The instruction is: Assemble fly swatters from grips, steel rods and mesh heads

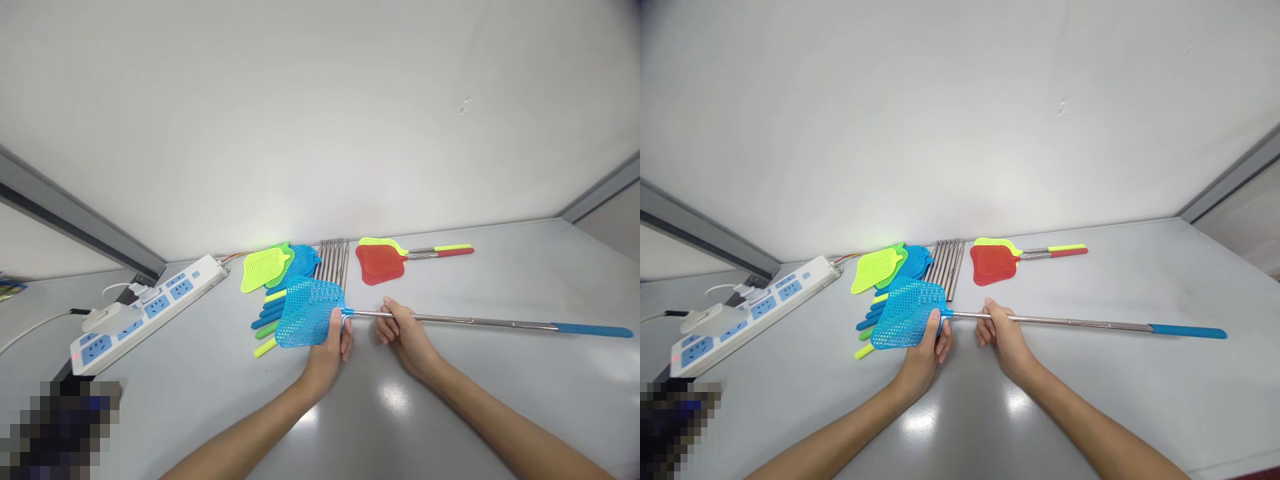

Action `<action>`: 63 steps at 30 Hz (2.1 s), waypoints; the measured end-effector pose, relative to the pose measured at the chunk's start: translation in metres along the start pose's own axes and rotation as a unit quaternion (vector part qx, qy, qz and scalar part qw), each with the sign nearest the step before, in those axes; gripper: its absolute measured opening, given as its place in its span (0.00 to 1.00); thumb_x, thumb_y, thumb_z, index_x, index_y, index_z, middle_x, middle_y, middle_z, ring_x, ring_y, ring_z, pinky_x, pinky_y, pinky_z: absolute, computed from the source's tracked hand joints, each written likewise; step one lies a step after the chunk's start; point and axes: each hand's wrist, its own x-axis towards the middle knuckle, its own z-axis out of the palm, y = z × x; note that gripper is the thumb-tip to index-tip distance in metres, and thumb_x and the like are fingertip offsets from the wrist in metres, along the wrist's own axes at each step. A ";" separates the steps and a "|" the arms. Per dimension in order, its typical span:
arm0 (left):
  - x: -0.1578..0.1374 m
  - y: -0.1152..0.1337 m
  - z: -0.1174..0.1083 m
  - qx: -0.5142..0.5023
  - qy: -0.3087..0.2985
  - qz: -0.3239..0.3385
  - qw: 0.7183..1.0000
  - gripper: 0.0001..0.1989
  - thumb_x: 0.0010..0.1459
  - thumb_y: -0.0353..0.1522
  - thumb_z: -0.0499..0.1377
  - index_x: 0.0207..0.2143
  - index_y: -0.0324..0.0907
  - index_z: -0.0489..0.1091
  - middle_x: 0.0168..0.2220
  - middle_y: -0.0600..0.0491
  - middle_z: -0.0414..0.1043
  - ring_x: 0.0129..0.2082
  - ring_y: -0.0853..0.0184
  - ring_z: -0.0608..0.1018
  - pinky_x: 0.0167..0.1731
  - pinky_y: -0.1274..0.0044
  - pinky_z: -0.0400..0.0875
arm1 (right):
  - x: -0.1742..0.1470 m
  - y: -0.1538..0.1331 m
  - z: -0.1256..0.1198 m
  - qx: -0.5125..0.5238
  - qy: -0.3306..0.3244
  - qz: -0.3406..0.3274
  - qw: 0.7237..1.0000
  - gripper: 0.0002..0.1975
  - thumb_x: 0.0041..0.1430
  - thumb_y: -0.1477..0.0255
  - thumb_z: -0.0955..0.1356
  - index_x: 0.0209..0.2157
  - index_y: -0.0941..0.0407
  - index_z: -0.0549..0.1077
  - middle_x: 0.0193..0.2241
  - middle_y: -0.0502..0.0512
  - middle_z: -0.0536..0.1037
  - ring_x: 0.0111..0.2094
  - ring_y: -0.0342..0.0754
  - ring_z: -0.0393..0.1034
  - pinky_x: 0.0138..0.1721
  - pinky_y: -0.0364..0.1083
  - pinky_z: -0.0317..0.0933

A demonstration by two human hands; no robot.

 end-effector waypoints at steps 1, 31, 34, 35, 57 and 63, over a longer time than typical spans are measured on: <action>0.000 0.001 0.000 0.001 -0.010 -0.006 1.000 0.20 0.55 0.45 0.47 0.20 0.40 0.60 0.10 0.62 0.48 0.10 0.76 0.55 0.13 0.81 0.52 | 0.000 0.000 0.000 -0.002 -0.004 0.001 1.000 0.23 0.55 0.66 0.59 0.09 0.55 0.52 0.08 0.46 0.54 0.12 0.41 0.52 0.19 0.43 0.46; -0.010 -0.006 0.000 0.039 -0.116 -0.066 0.990 0.24 0.55 0.49 0.39 0.18 0.41 0.57 0.08 0.62 0.48 0.08 0.76 0.55 0.12 0.81 0.52 | -0.008 0.012 0.007 0.029 -0.071 0.004 0.997 0.24 0.57 0.64 0.57 0.10 0.56 0.54 0.08 0.46 0.57 0.12 0.40 0.55 0.18 0.42 0.49; -0.012 -0.007 0.000 0.071 -0.119 -0.061 0.988 0.25 0.55 0.49 0.40 0.16 0.42 0.57 0.08 0.61 0.49 0.09 0.75 0.56 0.13 0.80 0.53 | -0.009 0.016 0.008 0.045 -0.084 0.014 0.995 0.24 0.57 0.64 0.57 0.10 0.56 0.55 0.08 0.46 0.57 0.12 0.41 0.56 0.17 0.42 0.49; -0.012 -0.007 0.000 0.085 -0.119 -0.056 0.988 0.25 0.55 0.49 0.40 0.16 0.42 0.57 0.08 0.61 0.49 0.09 0.75 0.56 0.14 0.80 0.54 | -0.010 0.017 0.009 0.053 -0.087 0.019 0.995 0.24 0.57 0.63 0.57 0.10 0.56 0.55 0.08 0.46 0.57 0.12 0.41 0.55 0.17 0.42 0.49; -0.011 -0.009 0.001 0.095 -0.097 -0.044 0.990 0.24 0.57 0.46 0.40 0.17 0.41 0.59 0.10 0.59 0.52 0.12 0.74 0.59 0.18 0.79 0.57 | -0.009 0.011 0.009 0.034 -0.101 0.049 0.993 0.24 0.56 0.61 0.57 0.11 0.57 0.56 0.09 0.46 0.59 0.13 0.39 0.54 0.18 0.41 0.48; -0.009 -0.006 0.002 0.076 -0.094 -0.050 0.991 0.24 0.57 0.46 0.39 0.18 0.41 0.59 0.10 0.59 0.52 0.12 0.74 0.59 0.17 0.80 0.56 | -0.009 0.007 0.008 0.022 -0.100 0.061 0.993 0.24 0.54 0.58 0.59 0.11 0.57 0.55 0.10 0.45 0.58 0.13 0.39 0.54 0.19 0.41 0.49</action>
